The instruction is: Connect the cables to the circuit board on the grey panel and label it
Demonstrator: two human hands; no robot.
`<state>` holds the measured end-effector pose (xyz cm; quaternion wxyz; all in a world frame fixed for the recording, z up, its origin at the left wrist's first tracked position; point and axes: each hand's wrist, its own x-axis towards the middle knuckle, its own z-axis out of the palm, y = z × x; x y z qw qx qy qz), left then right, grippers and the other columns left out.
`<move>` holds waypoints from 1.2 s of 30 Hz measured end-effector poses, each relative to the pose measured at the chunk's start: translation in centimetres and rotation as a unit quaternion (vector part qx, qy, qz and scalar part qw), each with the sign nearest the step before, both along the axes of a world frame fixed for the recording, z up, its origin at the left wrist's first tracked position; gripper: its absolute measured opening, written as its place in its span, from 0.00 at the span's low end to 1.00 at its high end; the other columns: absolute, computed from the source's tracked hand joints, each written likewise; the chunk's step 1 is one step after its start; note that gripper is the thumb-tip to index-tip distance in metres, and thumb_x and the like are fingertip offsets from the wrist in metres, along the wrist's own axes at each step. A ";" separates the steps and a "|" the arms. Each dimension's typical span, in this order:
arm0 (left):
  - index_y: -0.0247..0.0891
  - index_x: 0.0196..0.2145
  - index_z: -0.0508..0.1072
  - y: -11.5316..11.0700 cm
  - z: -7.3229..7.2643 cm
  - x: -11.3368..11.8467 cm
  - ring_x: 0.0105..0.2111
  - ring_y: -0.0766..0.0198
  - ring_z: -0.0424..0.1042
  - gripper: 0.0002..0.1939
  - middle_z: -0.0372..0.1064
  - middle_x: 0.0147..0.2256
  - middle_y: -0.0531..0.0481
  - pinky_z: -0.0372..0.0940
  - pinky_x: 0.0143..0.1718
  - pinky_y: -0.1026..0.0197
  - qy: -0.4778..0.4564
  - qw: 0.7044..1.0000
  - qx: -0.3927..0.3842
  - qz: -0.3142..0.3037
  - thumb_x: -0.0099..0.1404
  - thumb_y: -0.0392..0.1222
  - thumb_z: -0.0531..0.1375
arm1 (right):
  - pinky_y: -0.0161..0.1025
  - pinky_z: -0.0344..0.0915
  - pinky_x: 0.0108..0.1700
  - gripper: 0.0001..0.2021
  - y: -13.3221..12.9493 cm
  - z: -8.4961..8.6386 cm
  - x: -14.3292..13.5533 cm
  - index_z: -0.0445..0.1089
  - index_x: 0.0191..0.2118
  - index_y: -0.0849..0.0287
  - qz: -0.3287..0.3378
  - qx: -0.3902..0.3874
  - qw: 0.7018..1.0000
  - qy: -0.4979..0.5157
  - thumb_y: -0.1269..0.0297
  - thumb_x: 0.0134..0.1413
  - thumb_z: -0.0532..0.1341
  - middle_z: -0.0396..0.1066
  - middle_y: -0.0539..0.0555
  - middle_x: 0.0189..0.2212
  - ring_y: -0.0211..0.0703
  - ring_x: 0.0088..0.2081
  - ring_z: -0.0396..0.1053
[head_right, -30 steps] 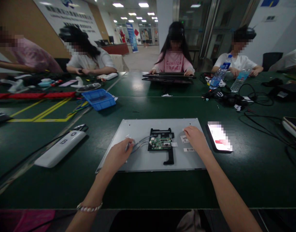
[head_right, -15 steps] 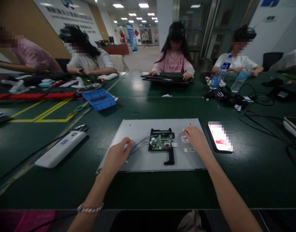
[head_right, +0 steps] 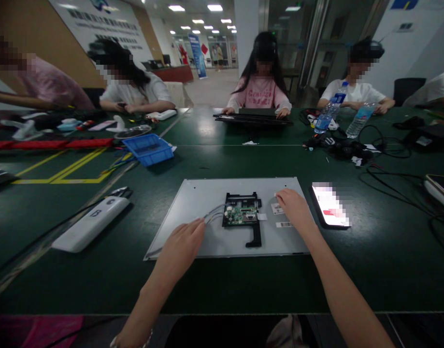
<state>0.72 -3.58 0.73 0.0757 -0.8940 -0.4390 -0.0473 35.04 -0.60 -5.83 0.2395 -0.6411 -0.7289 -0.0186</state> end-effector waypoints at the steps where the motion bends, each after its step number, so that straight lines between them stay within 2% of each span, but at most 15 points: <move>1: 0.33 0.42 0.67 -0.2 -0.2 0.0 0.48 0.54 0.67 0.12 0.68 0.48 0.40 0.61 0.49 0.52 -0.002 1.000 -0.001 -0.004 0.64 0.27 0.50 | 0.42 0.63 0.41 0.12 0.0 0.0 0.0 0.71 0.39 0.57 -0.001 0.001 1.000 0.000 0.66 0.59 0.50 0.72 0.57 0.38 0.47 0.41 0.68; 4: 0.33 0.42 0.68 -0.5 -0.7 0.1 0.49 0.52 0.66 0.08 0.68 0.48 0.39 0.60 0.50 0.50 -0.021 1.000 0.006 -0.010 0.66 0.35 0.52 | 0.42 0.63 0.41 0.12 0.0 -0.1 0.0 0.71 0.39 0.57 -0.002 0.002 1.000 0.002 0.66 0.59 0.50 0.72 0.57 0.38 0.47 0.41 0.68; 7: 0.34 0.42 0.68 -0.5 -0.5 0.2 0.47 0.52 0.68 0.11 0.68 0.47 0.40 0.60 0.49 0.51 -0.059 0.998 0.009 0.022 0.68 0.43 0.51 | 0.42 0.63 0.41 0.12 0.0 -0.1 0.1 0.71 0.39 0.58 -0.001 0.003 1.000 0.001 0.66 0.59 0.50 0.72 0.57 0.38 0.47 0.42 0.68; 10: 0.35 0.41 0.67 -0.1 0.0 0.3 0.41 0.56 0.70 0.11 0.70 0.42 0.43 0.63 0.45 0.55 -0.085 0.992 -0.002 0.089 0.69 0.38 0.47 | 0.43 0.63 0.41 0.12 0.0 -0.1 0.0 0.71 0.39 0.58 -0.002 0.004 1.000 0.000 0.66 0.59 0.50 0.72 0.57 0.38 0.47 0.41 0.68; 12: 0.36 0.40 0.67 0.5 0.1 0.5 0.41 0.57 0.70 0.09 0.70 0.41 0.44 0.63 0.44 0.56 -0.081 0.990 -0.009 0.117 0.68 0.35 0.48 | 0.43 0.63 0.42 0.12 0.0 0.0 0.0 0.71 0.39 0.57 -0.003 0.004 1.000 0.001 0.66 0.59 0.50 0.72 0.57 0.38 0.47 0.41 0.69; 16: 0.36 0.41 0.67 1.2 -0.6 0.7 0.43 0.56 0.69 0.08 0.68 0.44 0.44 0.63 0.45 0.57 -0.056 0.990 -0.029 0.127 0.64 0.33 0.53 | 0.42 0.63 0.42 0.11 -0.1 0.2 -0.1 0.70 0.38 0.57 0.001 0.002 1.000 -0.001 0.66 0.59 0.50 0.72 0.57 0.38 0.47 0.41 0.68; 22: 0.33 0.46 0.66 0.8 -1.7 1.3 0.50 0.55 0.66 0.12 0.65 0.51 0.39 0.61 0.49 0.55 -0.024 0.989 -0.015 0.143 0.66 0.34 0.50 | 0.42 0.63 0.43 0.11 -0.1 0.2 -0.1 0.70 0.38 0.57 0.000 0.004 1.000 -0.004 0.66 0.59 0.51 0.72 0.56 0.38 0.47 0.41 0.68; 28: 0.32 0.47 0.67 0.4 -1.9 2.0 0.54 0.53 0.63 0.15 0.64 0.53 0.38 0.59 0.51 0.50 0.007 0.987 0.008 0.160 0.65 0.30 0.48 | 0.42 0.63 0.42 0.11 -0.1 0.2 -0.1 0.70 0.39 0.57 -0.005 0.007 1.000 -0.002 0.67 0.59 0.51 0.72 0.56 0.38 0.46 0.41 0.68; 36: 0.33 0.49 0.67 0.4 -1.5 2.2 0.54 0.54 0.62 0.16 0.62 0.55 0.38 0.60 0.50 0.53 0.020 0.986 -0.004 0.166 0.65 0.30 0.48 | 0.43 0.63 0.41 0.12 -0.1 0.0 0.0 0.71 0.39 0.57 -0.003 0.002 1.000 0.001 0.66 0.58 0.51 0.72 0.57 0.38 0.47 0.41 0.68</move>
